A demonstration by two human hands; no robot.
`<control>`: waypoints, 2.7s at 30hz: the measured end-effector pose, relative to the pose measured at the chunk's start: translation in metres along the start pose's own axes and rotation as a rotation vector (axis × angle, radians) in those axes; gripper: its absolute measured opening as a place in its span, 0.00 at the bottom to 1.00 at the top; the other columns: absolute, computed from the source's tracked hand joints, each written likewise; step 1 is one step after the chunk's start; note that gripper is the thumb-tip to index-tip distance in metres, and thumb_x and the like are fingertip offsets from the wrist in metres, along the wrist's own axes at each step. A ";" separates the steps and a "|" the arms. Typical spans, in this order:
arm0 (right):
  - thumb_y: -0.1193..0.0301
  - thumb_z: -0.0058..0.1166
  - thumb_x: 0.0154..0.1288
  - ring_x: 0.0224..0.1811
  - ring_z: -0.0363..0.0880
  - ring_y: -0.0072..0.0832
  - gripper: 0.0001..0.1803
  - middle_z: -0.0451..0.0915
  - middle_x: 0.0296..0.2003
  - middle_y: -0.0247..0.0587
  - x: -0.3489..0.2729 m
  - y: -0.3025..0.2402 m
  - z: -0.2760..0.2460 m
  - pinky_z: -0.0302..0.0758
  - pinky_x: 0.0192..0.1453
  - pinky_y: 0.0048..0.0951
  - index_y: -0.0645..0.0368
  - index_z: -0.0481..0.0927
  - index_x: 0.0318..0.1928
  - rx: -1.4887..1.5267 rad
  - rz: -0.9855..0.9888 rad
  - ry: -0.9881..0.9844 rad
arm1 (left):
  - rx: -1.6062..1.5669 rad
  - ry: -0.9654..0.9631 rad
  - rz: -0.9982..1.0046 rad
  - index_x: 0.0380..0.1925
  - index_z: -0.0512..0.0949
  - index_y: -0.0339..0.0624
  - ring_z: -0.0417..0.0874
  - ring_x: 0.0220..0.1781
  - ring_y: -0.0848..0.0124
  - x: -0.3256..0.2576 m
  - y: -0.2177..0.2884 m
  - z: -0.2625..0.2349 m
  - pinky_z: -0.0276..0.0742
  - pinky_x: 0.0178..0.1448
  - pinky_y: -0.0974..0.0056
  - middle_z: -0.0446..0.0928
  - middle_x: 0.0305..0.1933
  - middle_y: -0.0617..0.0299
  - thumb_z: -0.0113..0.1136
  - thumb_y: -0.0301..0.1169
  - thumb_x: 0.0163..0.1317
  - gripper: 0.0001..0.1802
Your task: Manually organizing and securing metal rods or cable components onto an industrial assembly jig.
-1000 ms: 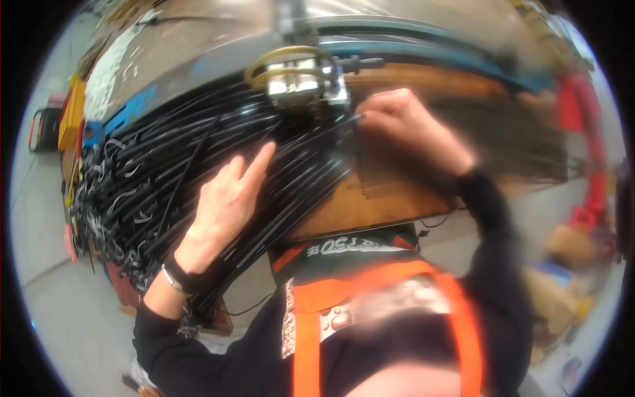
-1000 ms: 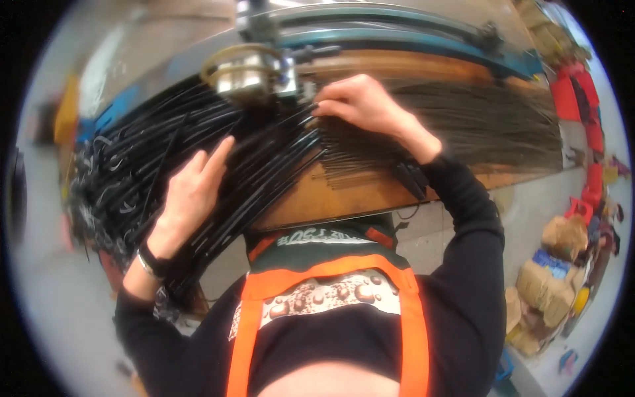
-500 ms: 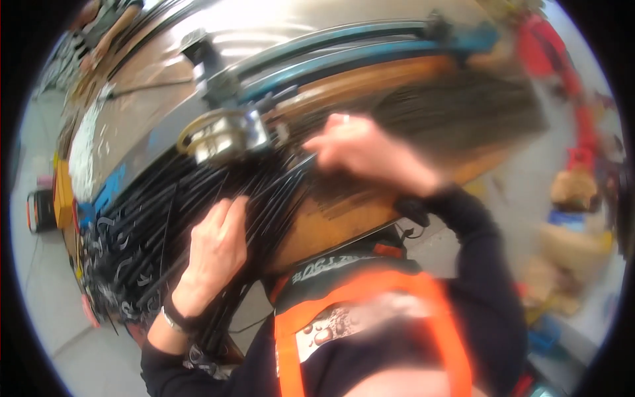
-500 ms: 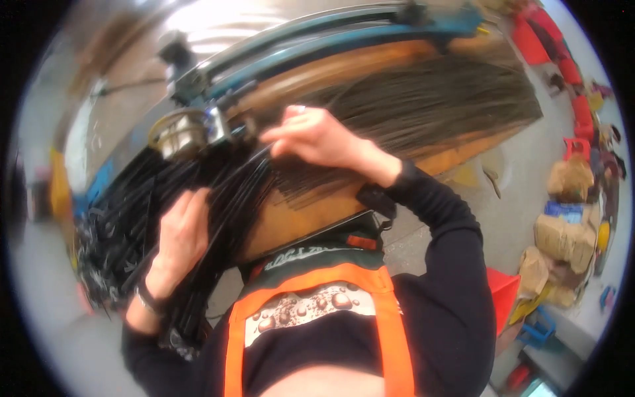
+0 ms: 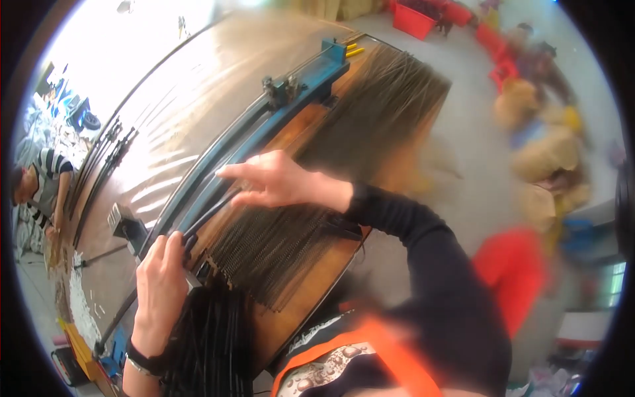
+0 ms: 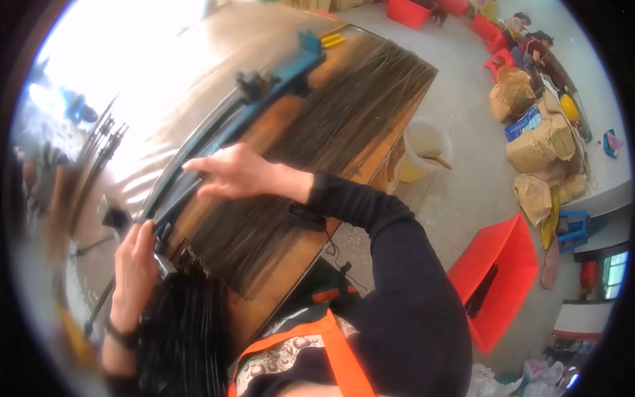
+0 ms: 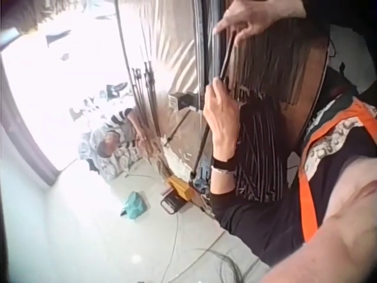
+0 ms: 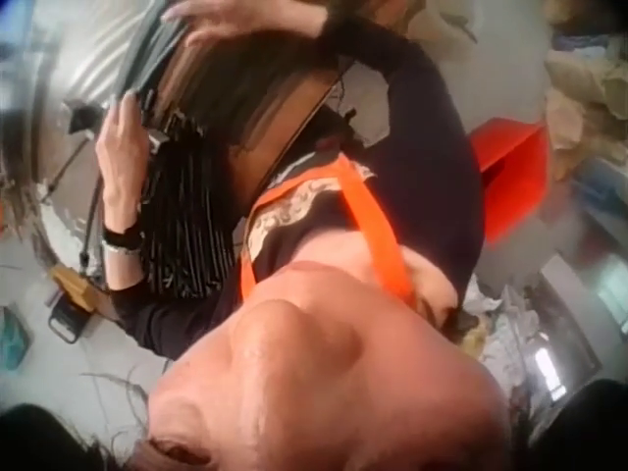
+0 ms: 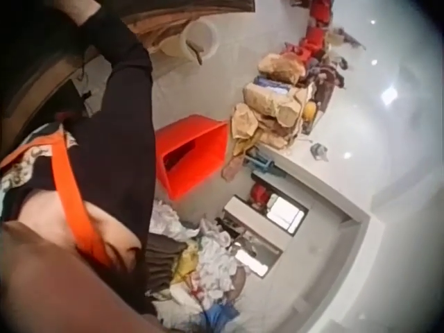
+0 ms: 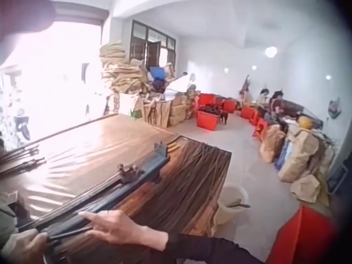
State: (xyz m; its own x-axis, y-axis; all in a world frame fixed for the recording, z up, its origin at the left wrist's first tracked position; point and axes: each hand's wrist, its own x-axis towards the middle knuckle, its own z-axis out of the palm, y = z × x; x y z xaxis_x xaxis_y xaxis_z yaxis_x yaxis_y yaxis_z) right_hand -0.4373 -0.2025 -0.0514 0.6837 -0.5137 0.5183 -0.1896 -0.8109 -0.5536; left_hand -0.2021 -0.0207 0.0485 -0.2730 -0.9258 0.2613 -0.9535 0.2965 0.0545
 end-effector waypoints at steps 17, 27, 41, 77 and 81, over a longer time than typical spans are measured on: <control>0.63 0.68 0.58 0.26 0.82 0.36 0.16 0.84 0.31 0.46 -0.003 0.115 -0.077 0.81 0.36 0.31 0.55 0.84 0.45 -0.268 -0.209 0.342 | -0.132 -0.014 0.111 0.47 0.74 0.43 0.78 0.29 0.50 0.094 0.006 0.044 0.74 0.32 0.51 0.73 0.28 0.52 0.57 0.24 0.62 0.13; 0.60 0.67 0.58 0.25 0.81 0.33 0.25 0.83 0.29 0.43 -0.011 0.105 -0.042 0.79 0.31 0.30 0.51 0.79 0.55 -0.359 -0.136 0.309 | -0.073 -0.041 0.056 0.49 0.75 0.43 0.78 0.30 0.49 0.080 -0.002 0.035 0.75 0.34 0.51 0.74 0.28 0.51 0.57 0.24 0.63 0.14; 0.52 0.50 0.72 0.23 0.75 0.17 0.21 0.76 0.19 0.29 -0.013 0.003 0.026 0.74 0.29 0.23 0.57 0.84 0.47 0.510 0.161 0.104 | 0.150 0.005 -0.241 0.58 0.77 0.53 0.78 0.29 0.52 -0.043 -0.052 -0.050 0.73 0.34 0.54 0.76 0.30 0.51 0.56 0.25 0.65 0.21; 0.71 0.56 0.66 0.25 0.74 0.24 0.13 0.73 0.22 0.36 0.033 -0.030 0.077 0.74 0.31 0.29 0.56 0.81 0.50 -0.171 -0.331 0.320 | 0.230 0.263 -0.424 0.49 0.76 0.39 0.79 0.35 0.58 -0.149 -0.080 -0.072 0.75 0.40 0.60 0.78 0.33 0.52 0.53 0.22 0.67 0.12; 0.72 0.54 0.67 0.30 0.78 0.28 0.09 0.79 0.27 0.39 0.038 -0.020 0.091 0.75 0.35 0.32 0.59 0.81 0.45 -0.073 -0.131 0.165 | 0.349 0.447 -0.562 0.46 0.76 0.36 0.79 0.33 0.60 -0.171 -0.109 -0.122 0.74 0.40 0.62 0.77 0.33 0.51 0.54 0.29 0.71 0.09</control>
State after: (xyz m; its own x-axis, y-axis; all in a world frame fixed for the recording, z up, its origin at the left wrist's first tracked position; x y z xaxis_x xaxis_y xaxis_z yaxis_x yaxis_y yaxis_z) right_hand -0.3434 -0.1802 -0.0804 0.5824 -0.4364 0.6858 -0.1612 -0.8889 -0.4287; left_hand -0.0356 0.1339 0.1150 0.2674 -0.7115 0.6499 -0.9383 -0.3458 0.0076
